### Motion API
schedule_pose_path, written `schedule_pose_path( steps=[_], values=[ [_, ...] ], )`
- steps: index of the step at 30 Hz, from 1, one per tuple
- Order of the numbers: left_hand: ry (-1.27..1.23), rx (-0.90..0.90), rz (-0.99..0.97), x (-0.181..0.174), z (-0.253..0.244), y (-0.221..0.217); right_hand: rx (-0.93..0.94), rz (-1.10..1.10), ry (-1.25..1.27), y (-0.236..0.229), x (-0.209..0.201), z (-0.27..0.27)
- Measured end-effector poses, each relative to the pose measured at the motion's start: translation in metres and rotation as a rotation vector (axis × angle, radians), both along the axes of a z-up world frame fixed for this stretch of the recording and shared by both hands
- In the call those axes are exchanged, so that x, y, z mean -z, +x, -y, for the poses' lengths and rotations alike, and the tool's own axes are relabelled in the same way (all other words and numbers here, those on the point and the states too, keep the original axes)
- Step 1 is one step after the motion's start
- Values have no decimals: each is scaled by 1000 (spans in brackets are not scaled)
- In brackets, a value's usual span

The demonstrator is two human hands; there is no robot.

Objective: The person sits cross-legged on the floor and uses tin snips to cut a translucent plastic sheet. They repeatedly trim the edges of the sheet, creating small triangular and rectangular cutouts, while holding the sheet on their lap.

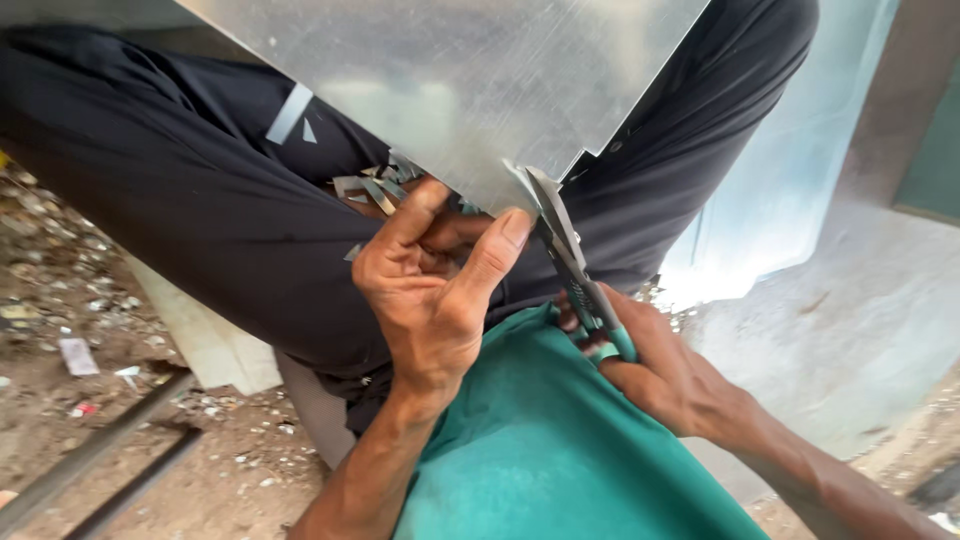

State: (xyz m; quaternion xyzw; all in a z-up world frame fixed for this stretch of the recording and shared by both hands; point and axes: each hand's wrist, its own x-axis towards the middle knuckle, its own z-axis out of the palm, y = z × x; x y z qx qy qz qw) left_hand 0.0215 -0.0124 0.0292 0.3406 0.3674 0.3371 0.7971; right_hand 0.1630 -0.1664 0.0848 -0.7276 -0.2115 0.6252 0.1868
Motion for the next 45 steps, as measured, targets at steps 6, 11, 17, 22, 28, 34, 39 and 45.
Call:
schedule_pose_path(
  steps=[6,11,17,22,28,34,39,45],
  values=[
    [2,12,-35,-1,0,0,-117,131,-171,-3,10,-9],
    [-119,-2,208,22,-10,-6,-138,158,-57,4,13,-3],
    [-162,76,318,43,2,9,-67,223,-178,13,41,76],
    [48,133,280,62,-15,-1,293,132,-261,0,75,128],
    [313,40,124,44,-13,4,322,122,-275,10,92,123],
    [952,-164,-515,28,-9,4,262,66,-310,16,110,129],
    [844,-135,-325,36,-6,7,234,75,-269,17,107,126],
    [95,367,404,70,-35,-4,254,106,-290,14,114,129]
  ],
)
